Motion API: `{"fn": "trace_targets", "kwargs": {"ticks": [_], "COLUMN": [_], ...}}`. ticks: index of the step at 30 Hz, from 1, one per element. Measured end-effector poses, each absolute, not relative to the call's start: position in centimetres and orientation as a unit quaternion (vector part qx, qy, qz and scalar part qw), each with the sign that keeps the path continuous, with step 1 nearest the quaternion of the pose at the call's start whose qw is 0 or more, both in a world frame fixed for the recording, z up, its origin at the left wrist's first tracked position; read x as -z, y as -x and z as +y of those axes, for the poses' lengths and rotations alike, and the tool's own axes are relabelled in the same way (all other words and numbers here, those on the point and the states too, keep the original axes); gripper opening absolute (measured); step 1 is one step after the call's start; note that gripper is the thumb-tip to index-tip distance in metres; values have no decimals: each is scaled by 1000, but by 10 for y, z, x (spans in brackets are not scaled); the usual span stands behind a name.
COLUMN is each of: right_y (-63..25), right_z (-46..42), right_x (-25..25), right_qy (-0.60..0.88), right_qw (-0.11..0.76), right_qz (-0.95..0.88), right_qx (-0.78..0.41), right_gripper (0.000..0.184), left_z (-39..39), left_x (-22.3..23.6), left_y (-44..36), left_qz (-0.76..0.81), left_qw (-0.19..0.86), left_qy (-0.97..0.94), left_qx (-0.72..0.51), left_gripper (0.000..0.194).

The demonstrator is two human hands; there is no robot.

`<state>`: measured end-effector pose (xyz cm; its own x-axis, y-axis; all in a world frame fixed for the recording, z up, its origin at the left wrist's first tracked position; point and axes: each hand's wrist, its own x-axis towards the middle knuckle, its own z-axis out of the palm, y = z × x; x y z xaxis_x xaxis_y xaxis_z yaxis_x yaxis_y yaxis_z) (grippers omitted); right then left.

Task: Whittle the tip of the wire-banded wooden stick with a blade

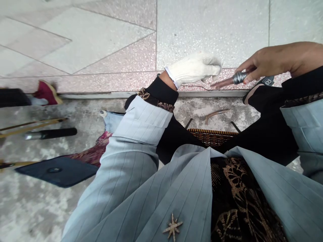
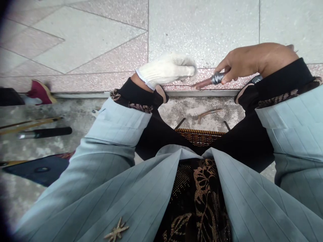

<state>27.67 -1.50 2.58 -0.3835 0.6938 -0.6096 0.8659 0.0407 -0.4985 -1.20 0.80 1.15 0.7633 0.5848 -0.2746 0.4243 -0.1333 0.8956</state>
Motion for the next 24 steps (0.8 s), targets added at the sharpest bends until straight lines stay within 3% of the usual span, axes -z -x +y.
{"fn": "trace_targets", "kwargs": {"ticks": [2,4,6,9,11,14,19,24], "right_y": [-270,-262,-253,-241,-236,-236,-243,-249], "right_z": [-19,-26,-36,-50,-53,-43,-23,-28], "right_x": [-35,-50,-66,-82,-83,-73,-51,-42], "right_qy": [-524,-508,-536,-644,-682,-705,-694,-592], "right_qw": [154,128,27,-219,-246,-165,82,199], "right_qz": [711,711,703,602,584,614,677,676], "right_qx": [443,469,467,419,365,314,230,391], "right_gripper": [36,35,34,40,40,43,38,31], "left_z": [11,13,14,10,5,-1,-3,4], "left_x": [-9,-8,-5,2,8,12,-2,-10], "left_y": [13,13,11,5,0,-3,2,9], "left_qz": [332,335,354,340,291,246,281,317], "left_qw": [577,569,557,602,655,674,587,523], "left_qy": [-742,-746,-744,-705,-679,-690,-756,-789], "left_qx": [-81,-87,-108,-160,-159,-96,-71,-47], "left_gripper": [17,15,19,25,22,19,19,14]}}
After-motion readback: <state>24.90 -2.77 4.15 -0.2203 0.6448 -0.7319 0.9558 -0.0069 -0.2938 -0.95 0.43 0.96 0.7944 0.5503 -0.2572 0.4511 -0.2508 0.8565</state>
